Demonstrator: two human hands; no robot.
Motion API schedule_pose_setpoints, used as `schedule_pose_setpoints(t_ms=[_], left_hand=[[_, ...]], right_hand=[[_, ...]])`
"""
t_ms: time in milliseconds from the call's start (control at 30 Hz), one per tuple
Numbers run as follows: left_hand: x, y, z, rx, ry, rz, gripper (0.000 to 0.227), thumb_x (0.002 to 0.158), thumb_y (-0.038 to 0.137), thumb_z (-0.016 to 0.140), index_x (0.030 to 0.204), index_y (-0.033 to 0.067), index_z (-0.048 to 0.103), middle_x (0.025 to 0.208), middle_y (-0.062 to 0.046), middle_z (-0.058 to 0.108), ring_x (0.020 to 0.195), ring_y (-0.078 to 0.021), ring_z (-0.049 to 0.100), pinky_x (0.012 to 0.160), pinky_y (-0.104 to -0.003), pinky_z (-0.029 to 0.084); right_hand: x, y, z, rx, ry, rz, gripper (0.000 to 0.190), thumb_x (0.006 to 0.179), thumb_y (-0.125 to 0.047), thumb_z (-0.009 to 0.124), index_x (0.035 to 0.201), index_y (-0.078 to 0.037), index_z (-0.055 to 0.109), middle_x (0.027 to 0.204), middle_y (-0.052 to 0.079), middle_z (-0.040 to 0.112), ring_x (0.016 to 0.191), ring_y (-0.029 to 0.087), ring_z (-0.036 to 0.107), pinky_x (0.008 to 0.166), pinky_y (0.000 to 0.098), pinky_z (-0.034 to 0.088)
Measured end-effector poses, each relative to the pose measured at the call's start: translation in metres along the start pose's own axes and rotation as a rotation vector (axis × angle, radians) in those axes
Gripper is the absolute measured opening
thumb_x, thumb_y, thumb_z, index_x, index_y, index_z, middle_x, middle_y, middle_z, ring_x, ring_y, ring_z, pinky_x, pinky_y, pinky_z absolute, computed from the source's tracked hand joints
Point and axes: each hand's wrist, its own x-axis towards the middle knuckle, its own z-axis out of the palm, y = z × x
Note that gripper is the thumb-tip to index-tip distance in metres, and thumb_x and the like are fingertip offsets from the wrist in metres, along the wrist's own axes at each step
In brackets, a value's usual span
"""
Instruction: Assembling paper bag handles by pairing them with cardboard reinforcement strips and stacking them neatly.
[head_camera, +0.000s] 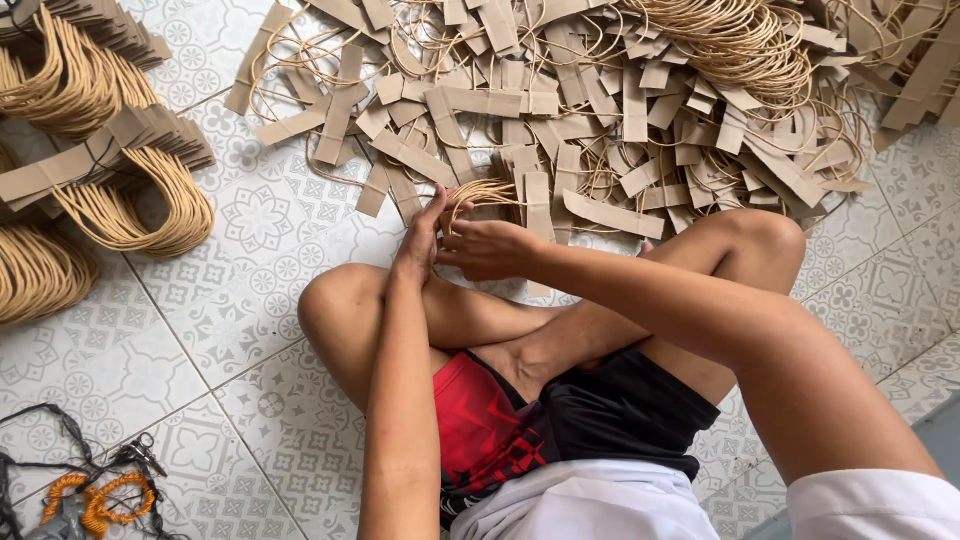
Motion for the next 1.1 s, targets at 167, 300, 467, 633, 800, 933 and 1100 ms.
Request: schedule_pose_setpoints(t_ms=[167, 300, 467, 633, 800, 933, 1100], left_hand=[[-0.001, -0.001, 0.004, 0.149, 0.023, 0.103, 0.040, 0.091, 0.044, 0.073, 0.103, 0.0058, 0.075, 0.154, -0.019, 0.044, 0.144, -0.0418, 0.037, 0.119, -0.056, 0.029], [-0.006, -0.004, 0.002, 0.150, 0.069, 0.100, 0.034, 0.092, 0.038, 0.074, 0.100, 0.0050, 0.073, 0.148, -0.018, 0.051, 0.134, -0.0336, 0.052, 0.112, -0.049, 0.042], [0.022, -0.028, -0.011, 0.108, 0.098, 0.015, 0.033, 0.091, 0.039, 0.074, 0.105, 0.0104, 0.070, 0.133, -0.009, 0.058, 0.120, -0.0236, 0.059, 0.092, -0.043, 0.055], [0.030, -0.040, -0.021, 0.122, 0.107, 0.056, 0.035, 0.096, 0.041, 0.067, 0.092, 0.0067, 0.070, 0.156, -0.016, 0.041, 0.129, -0.0316, 0.051, 0.088, -0.043, 0.054], [0.001, -0.018, 0.004, 0.299, -0.004, 0.223, 0.041, 0.104, 0.040, 0.056, 0.090, 0.0042, 0.070, 0.133, -0.017, 0.053, 0.150, -0.0336, 0.030, 0.124, -0.046, 0.021], [0.016, -0.033, -0.009, 0.264, -0.010, 0.169, 0.039, 0.105, 0.044, 0.054, 0.095, 0.0085, 0.068, 0.144, -0.009, 0.040, 0.142, -0.0261, 0.033, 0.104, -0.041, 0.046], [0.021, -0.041, -0.014, 0.383, 0.067, 0.226, 0.031, 0.096, 0.032, 0.075, 0.116, 0.0095, 0.066, 0.152, -0.018, 0.042, 0.145, -0.0322, 0.040, 0.120, -0.044, 0.034]], right_hand=[[-0.005, 0.000, 0.007, 0.056, 0.143, 0.020, 0.020, 0.081, -0.012, 0.065, 0.064, -0.021, 0.067, 0.092, 0.001, 0.054, 0.076, 0.022, 0.051, 0.072, 0.0422, 0.040], [-0.024, 0.009, -0.027, 0.093, 0.399, 0.217, 0.011, 0.100, -0.030, 0.061, 0.107, -0.022, 0.064, 0.092, 0.000, 0.053, 0.082, 0.019, 0.057, 0.074, 0.0359, 0.046], [-0.066, -0.013, -0.006, 0.333, 0.363, 0.987, 0.056, 0.087, -0.045, 0.077, 0.134, -0.021, 0.059, 0.121, 0.009, 0.057, 0.108, 0.031, 0.059, 0.085, 0.0438, 0.048], [-0.089, -0.041, 0.025, 0.589, 0.250, 1.380, 0.073, 0.087, -0.053, 0.076, 0.145, -0.021, 0.047, 0.095, 0.009, 0.055, 0.085, 0.035, 0.060, 0.071, 0.0497, 0.047], [-0.074, -0.039, 0.019, 0.687, 0.148, 1.407, 0.083, 0.087, -0.045, 0.077, 0.153, -0.018, 0.037, 0.098, 0.014, 0.060, 0.087, 0.037, 0.066, 0.075, 0.0499, 0.052], [-0.066, -0.037, 0.019, 0.744, 0.143, 1.446, 0.084, 0.085, -0.031, 0.077, 0.154, -0.015, 0.032, 0.099, 0.018, 0.056, 0.086, 0.044, 0.067, 0.073, 0.0555, 0.051], [-0.064, -0.026, 0.013, 0.940, 0.357, 1.577, 0.076, 0.084, -0.026, 0.076, 0.148, -0.020, 0.035, 0.106, 0.020, 0.052, 0.089, 0.048, 0.067, 0.078, 0.0563, 0.053]])
